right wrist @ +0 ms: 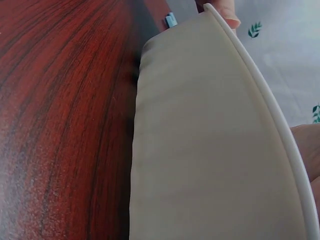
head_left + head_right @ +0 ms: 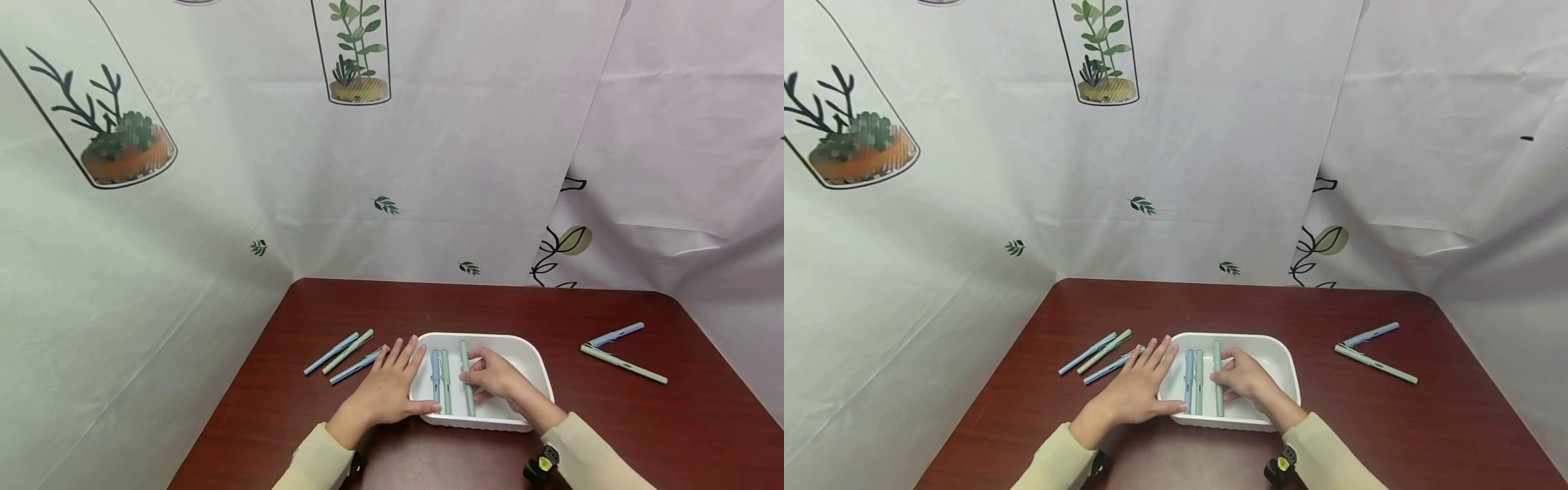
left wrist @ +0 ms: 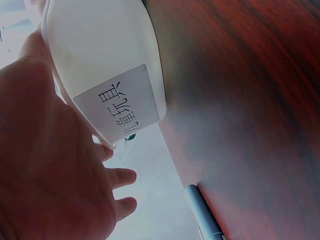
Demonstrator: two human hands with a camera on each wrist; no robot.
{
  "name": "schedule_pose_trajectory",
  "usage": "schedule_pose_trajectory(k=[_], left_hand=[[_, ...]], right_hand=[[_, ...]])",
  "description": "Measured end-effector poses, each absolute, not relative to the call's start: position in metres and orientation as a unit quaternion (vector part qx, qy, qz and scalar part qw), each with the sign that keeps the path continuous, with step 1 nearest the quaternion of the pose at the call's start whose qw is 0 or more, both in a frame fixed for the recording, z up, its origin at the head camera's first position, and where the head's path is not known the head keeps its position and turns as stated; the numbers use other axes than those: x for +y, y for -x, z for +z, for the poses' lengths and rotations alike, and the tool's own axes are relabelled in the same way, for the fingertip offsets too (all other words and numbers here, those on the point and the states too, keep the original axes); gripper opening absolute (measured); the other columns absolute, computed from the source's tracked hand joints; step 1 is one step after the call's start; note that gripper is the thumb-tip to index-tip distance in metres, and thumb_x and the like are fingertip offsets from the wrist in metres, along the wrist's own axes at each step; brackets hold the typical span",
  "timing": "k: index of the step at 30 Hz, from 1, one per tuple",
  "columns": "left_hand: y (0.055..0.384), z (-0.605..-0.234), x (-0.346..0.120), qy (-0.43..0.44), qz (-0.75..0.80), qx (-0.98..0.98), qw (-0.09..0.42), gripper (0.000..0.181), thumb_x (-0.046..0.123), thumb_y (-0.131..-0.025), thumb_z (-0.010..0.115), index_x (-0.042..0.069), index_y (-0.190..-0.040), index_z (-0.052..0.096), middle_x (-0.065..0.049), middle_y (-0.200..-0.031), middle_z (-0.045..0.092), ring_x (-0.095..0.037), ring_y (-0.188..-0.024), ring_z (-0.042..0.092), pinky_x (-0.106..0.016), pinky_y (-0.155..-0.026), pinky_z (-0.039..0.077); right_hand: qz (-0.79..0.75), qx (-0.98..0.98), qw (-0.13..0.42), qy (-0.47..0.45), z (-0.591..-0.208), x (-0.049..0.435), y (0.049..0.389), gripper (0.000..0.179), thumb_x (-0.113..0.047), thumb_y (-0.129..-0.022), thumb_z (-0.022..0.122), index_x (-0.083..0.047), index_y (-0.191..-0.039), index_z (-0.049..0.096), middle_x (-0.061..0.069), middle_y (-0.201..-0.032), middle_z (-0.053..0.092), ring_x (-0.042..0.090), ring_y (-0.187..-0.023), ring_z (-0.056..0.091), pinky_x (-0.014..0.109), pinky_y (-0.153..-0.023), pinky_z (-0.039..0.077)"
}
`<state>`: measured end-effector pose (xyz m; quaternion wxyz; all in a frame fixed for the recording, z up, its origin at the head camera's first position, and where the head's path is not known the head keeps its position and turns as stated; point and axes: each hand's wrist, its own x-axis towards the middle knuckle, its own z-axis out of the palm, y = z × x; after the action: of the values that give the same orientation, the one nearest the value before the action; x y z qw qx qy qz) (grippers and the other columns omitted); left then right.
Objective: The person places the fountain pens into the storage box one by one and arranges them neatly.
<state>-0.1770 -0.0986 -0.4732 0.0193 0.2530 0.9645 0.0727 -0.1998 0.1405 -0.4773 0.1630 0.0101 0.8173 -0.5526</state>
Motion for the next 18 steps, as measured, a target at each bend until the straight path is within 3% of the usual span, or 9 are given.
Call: schedule_pose_trajectory(k=[18], left_hand=[[0.1792,-0.4753,-0.0994,-0.253,0.078,0.964,0.021,0.106,0.081,-0.086,0.05,0.016,-0.164,0.019,-0.009,-0.17,0.014,-0.037,-0.155,0.016,-0.058,-0.122,0.017]], right_hand=[[-0.518,0.832,0.197,-0.006,-0.4831,0.1311,0.2058,0.051,0.0,-0.085,0.075,0.011,-0.127,0.049,0.014,-0.091,0.059,0.02,-0.066,0.064,0.033,-0.056,0.059]])
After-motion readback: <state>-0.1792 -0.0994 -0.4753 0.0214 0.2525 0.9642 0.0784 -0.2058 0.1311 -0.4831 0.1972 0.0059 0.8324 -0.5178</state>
